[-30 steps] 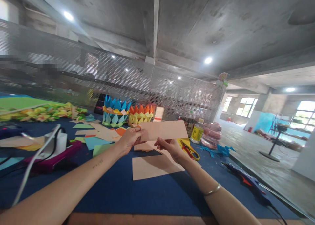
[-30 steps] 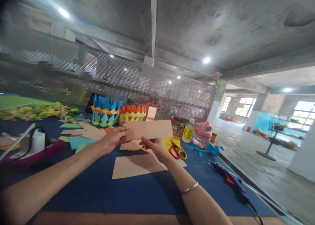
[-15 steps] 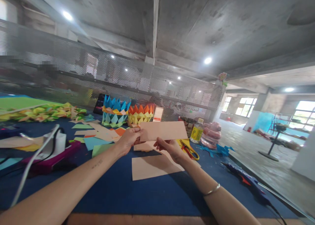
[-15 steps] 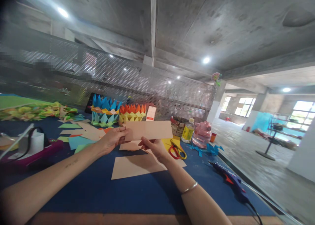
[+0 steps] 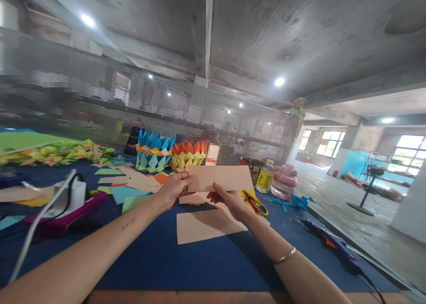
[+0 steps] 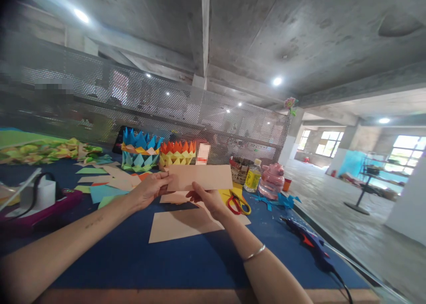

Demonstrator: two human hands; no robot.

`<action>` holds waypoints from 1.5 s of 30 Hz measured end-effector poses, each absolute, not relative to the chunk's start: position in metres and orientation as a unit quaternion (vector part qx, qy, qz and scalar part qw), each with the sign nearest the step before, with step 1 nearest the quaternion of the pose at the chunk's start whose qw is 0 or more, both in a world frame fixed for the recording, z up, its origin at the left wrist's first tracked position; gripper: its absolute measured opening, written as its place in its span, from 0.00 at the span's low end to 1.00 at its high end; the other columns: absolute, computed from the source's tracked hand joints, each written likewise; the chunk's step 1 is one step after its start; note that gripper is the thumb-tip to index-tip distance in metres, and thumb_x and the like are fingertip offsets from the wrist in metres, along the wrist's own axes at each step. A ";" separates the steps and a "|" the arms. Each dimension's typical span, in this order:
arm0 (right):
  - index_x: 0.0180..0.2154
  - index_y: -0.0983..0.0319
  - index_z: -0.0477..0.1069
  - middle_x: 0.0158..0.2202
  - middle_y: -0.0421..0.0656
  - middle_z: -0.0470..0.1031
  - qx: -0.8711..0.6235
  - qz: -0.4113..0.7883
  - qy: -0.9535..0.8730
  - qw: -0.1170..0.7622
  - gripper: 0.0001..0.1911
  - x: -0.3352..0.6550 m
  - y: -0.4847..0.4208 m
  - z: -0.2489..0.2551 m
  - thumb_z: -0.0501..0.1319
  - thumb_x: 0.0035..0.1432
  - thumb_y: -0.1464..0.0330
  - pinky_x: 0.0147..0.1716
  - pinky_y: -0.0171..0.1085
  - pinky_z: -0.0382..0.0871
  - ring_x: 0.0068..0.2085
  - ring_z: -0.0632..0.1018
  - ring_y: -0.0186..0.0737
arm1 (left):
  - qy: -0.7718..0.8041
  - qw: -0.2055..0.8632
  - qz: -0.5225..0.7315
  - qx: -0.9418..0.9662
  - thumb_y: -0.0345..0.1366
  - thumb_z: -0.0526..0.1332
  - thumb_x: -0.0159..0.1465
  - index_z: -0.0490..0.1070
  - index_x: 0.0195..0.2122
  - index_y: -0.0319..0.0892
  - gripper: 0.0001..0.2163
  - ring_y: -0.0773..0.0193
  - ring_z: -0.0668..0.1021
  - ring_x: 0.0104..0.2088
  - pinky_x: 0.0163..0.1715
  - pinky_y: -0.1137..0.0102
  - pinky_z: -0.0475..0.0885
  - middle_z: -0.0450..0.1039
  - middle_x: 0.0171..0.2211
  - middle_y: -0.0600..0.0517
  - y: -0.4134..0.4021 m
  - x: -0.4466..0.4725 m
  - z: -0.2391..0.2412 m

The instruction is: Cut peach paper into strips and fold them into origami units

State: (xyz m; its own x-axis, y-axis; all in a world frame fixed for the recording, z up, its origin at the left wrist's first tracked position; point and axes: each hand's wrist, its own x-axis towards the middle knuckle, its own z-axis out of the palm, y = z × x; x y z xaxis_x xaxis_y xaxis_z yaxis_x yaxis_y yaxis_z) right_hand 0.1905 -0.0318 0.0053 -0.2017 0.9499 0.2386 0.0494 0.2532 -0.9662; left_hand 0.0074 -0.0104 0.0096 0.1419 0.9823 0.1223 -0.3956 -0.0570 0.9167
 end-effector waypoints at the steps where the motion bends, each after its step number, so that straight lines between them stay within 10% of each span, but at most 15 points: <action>1: 0.28 0.68 0.73 0.25 0.45 0.74 -0.404 0.456 -0.624 0.489 0.21 0.190 -0.032 0.005 0.61 0.48 0.54 0.31 0.35 0.65 0.26 0.72 0.33 | 0.324 0.607 0.568 0.452 0.29 0.64 0.52 0.73 0.33 0.34 0.08 0.62 0.79 0.25 0.25 0.71 0.75 0.78 0.25 0.47 -0.011 0.008 0.010; 26: 0.25 0.68 0.73 0.25 0.46 0.74 -0.449 0.405 -0.687 0.403 0.24 0.197 -0.030 0.012 0.59 0.47 0.50 0.29 0.34 0.66 0.26 0.73 0.34 | 0.312 0.574 0.439 0.617 0.43 0.65 0.50 0.75 0.33 0.36 0.15 0.56 0.79 0.27 0.27 0.68 0.73 0.79 0.26 0.43 -0.017 0.005 0.003; 30: 0.32 0.68 0.73 0.31 0.51 0.76 -0.552 0.216 -0.732 0.335 0.32 0.226 -0.020 0.030 0.42 0.60 0.50 0.32 0.34 0.67 0.29 0.75 0.36 | 0.324 0.569 0.497 0.570 0.40 0.66 0.48 0.74 0.34 0.35 0.15 0.57 0.79 0.25 0.27 0.67 0.74 0.78 0.25 0.44 -0.012 0.003 0.002; 33: 0.39 0.67 0.72 0.38 0.54 0.75 -0.697 -0.068 -0.690 0.182 0.21 0.261 -0.019 0.046 0.46 0.61 0.62 0.34 0.37 0.65 0.38 0.76 0.43 | 0.332 0.557 0.522 0.554 0.38 0.67 0.48 0.73 0.35 0.34 0.16 0.59 0.79 0.24 0.27 0.68 0.74 0.78 0.25 0.43 -0.008 0.001 0.001; 39: 0.24 0.69 0.74 0.27 0.55 0.76 -0.742 -0.065 -0.666 0.050 0.06 0.299 -0.025 0.045 0.62 0.41 0.72 0.28 0.37 0.64 0.32 0.77 0.50 | 0.350 0.543 0.522 0.557 0.36 0.65 0.49 0.72 0.36 0.32 0.15 0.58 0.79 0.23 0.25 0.67 0.75 0.78 0.25 0.43 -0.006 0.001 0.000; 45: 0.36 0.73 0.72 0.36 0.60 0.75 -0.750 -0.088 -0.653 0.054 0.16 0.299 -0.019 0.025 0.61 0.40 0.74 0.28 0.37 0.65 0.37 0.76 0.53 | 0.343 0.547 0.531 0.549 0.33 0.64 0.51 0.72 0.33 0.34 0.10 0.58 0.79 0.24 0.24 0.69 0.75 0.78 0.23 0.44 -0.006 0.002 0.001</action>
State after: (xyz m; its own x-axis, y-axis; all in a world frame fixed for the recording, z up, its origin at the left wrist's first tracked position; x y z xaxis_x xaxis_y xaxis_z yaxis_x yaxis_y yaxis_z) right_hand 0.2987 -0.0190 0.0253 0.1308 0.9705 0.2023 0.9895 -0.1405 0.0342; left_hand 0.0018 -0.0056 0.0010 0.2009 0.9575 0.2072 -0.2031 -0.1662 0.9650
